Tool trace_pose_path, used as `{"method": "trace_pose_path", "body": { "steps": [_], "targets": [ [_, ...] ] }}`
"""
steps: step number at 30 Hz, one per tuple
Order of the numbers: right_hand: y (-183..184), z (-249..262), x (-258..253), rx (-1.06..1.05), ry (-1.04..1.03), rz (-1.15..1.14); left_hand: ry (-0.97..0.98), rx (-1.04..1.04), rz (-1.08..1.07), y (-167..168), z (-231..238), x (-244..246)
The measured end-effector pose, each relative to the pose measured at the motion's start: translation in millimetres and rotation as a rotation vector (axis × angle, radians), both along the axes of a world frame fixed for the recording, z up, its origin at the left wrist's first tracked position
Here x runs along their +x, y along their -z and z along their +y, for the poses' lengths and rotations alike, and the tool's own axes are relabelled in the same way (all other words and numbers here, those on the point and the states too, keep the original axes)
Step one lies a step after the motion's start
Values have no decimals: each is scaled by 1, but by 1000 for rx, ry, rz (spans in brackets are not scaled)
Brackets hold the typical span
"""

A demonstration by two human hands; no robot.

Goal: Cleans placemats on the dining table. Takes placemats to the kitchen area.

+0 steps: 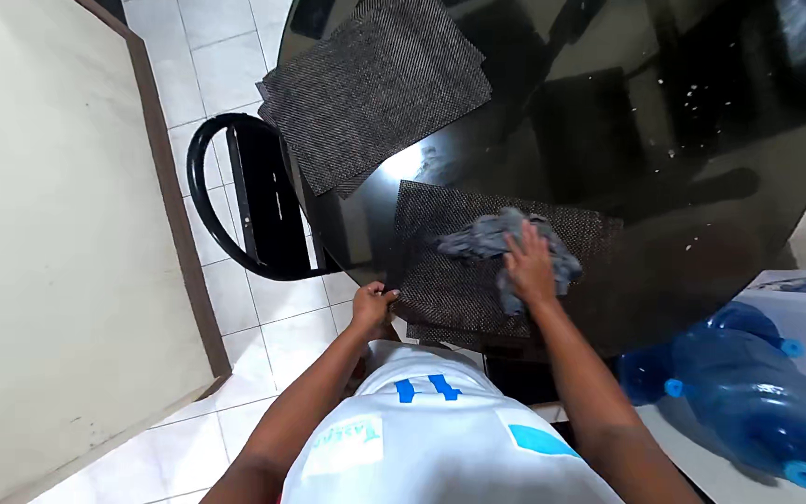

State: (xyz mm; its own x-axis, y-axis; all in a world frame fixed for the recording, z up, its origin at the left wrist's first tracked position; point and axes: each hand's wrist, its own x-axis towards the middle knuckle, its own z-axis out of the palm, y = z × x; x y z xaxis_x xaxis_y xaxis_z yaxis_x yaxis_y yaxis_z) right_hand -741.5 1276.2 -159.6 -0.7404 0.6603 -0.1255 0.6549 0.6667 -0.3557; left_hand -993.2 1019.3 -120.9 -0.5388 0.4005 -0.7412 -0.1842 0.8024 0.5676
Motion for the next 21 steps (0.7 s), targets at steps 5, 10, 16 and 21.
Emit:
{"method": "trace_pose_path", "body": {
  "steps": [5, 10, 16, 21],
  "targets": [
    [2, 75, 115, 3, 274, 0, -69, 59, -9, 6, -5, 5],
    [-106, 43, 72, -4, 21, 175, -212, 50, -164, -19, 3, 8],
    [-103, -95, -66, -214, -484, 184, -285, 39, -362, -21, 10, 11],
    [-5, -160, -113, -252, -516, 100, -202, 31, -164, -14, 5, 17]
  ]
}}
